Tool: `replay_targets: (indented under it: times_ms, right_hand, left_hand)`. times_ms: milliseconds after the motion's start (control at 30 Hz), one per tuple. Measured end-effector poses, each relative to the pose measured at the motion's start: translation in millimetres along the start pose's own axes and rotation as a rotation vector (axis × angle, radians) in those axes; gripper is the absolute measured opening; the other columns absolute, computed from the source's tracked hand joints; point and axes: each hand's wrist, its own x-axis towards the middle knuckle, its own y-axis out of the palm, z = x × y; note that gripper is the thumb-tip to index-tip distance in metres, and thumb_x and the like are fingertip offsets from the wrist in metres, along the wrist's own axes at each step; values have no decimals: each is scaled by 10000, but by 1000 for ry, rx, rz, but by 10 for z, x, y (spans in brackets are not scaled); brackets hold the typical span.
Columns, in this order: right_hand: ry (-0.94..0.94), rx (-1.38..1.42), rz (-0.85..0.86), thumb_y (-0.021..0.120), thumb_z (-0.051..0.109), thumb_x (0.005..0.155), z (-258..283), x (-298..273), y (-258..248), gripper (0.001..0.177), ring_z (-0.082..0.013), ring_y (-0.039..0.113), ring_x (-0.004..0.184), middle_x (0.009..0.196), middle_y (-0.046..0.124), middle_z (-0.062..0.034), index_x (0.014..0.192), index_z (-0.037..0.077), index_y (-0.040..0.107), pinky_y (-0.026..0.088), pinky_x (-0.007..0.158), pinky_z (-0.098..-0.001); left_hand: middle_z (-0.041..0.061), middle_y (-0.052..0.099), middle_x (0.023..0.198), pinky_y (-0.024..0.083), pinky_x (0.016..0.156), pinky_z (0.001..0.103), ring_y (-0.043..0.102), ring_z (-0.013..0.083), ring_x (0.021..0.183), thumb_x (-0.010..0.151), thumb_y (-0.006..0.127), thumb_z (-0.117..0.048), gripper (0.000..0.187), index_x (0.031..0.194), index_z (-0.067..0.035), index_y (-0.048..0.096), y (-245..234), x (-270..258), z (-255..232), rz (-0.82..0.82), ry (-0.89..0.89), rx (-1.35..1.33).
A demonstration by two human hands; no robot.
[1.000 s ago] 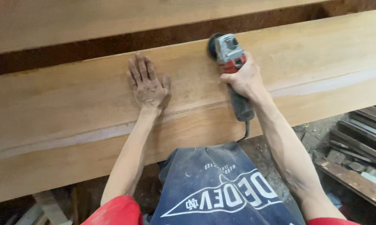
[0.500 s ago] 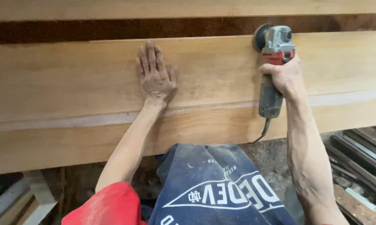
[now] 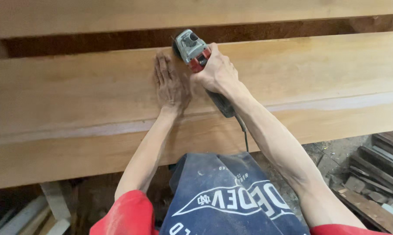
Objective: The person uses an orbital sander to smooth the surface of a large wooden plank. They move the sander back and forth along the grain, occasionally pausing to adjust the tool or reposition their hands.
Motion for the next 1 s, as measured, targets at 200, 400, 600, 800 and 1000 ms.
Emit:
replay_targets:
  times_ms: [200, 400, 600, 800, 1000]
  right_hand:
    - [221, 26, -104, 856, 363, 608, -1049, 87, -733, 859, -370, 650, 1166, 1213, 688, -187, 1359, 124, 514, 516, 980, -455]
    - [240, 184, -315, 876, 330, 581, -2581, 239, -1493, 891, -333, 663, 1157, 1210, 692, -195, 1347, 25, 538, 523, 993, -404]
    - [256, 299, -445, 870, 251, 584, -3726, 300, -2187, 737, -242, 689, 989, 1089, 719, -124, 1231, 5, 617, 554, 867, -355]
    - [309, 408, -540, 862, 187, 644, -4513, 314, -2727, 442, -165, 680, 841, 948, 722, -46, 1026, 27, 709, 565, 752, -330]
    - [384, 386, -490, 846, 211, 647, -4388, 216, -2579, 455, -190, 689, 856, 953, 717, -73, 1024, -8, 719, 577, 768, -358]
  left_hand:
    - [206, 74, 1718, 15, 1281, 546, 6, 419, 1586, 934, 648, -487, 991, 1615, 62, 182, 224, 306, -608, 310, 83, 60]
    - [207, 45, 1727, -34, 1288, 527, -50, 411, 1590, 949, 616, -520, 996, 1631, 56, 174, 740, 591, -1410, 416, 307, 12]
    - [200, 17, 1724, -56, 1278, 514, -63, 395, 1588, 968, 592, -528, 965, 1629, 47, 187, 1062, 708, -1832, 489, 365, 49]
    - [242, -4, 1722, -36, 1293, 520, -61, 395, 1601, 978, 591, -516, 995, 1632, 64, 115, 1064, 757, -1888, 478, 359, 4]
    - [262, 59, 1715, 35, 1299, 538, 22, 423, 1605, 975, 627, -444, 941, 1625, 41, 149, 1096, 684, -1814, 423, 352, -6]
